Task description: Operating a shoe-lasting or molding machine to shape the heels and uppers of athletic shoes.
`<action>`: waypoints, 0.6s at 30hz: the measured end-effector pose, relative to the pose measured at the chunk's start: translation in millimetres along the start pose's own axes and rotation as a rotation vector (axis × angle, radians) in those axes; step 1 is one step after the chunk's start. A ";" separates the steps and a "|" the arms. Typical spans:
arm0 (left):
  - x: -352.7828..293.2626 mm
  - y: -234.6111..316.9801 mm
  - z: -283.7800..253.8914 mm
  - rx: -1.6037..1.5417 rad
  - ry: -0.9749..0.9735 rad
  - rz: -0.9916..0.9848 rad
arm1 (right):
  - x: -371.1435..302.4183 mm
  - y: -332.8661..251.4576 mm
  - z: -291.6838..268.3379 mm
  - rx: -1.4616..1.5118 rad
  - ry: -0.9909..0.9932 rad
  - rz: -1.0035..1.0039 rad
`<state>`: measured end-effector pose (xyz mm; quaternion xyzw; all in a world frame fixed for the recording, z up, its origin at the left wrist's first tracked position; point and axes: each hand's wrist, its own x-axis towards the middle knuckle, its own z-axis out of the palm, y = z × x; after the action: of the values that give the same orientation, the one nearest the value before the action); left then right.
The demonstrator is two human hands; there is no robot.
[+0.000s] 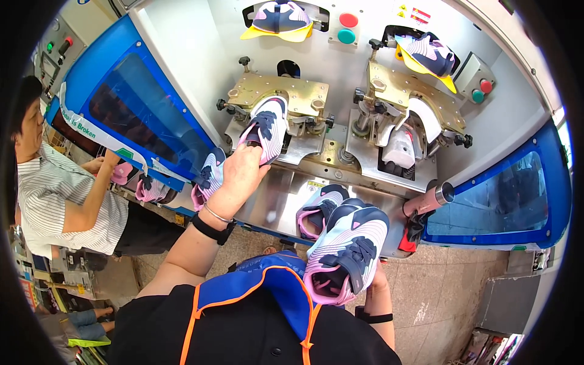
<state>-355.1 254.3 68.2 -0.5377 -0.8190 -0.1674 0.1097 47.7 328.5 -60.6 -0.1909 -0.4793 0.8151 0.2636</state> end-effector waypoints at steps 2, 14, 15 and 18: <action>0.3 -0.2 0.2 0.007 -0.019 -0.015 | 1.6 -1.6 1.4 0.000 0.005 0.004; 22.0 -7.8 -31.8 -0.024 -0.073 -0.013 | 7.5 -11.5 4.4 0.001 0.027 0.033; 22.1 -8.5 -30.6 -0.019 -0.075 -0.001 | 7.0 -11.3 6.3 0.001 0.028 0.037; 19.6 -5.1 -23.5 -0.016 -0.095 -0.038 | 7.8 -13.6 10.5 0.002 0.037 0.040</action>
<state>-367.6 259.8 96.0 -0.5302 -0.8320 -0.1504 0.0633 39.0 331.7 -44.2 -0.2154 -0.4695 0.8171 0.2561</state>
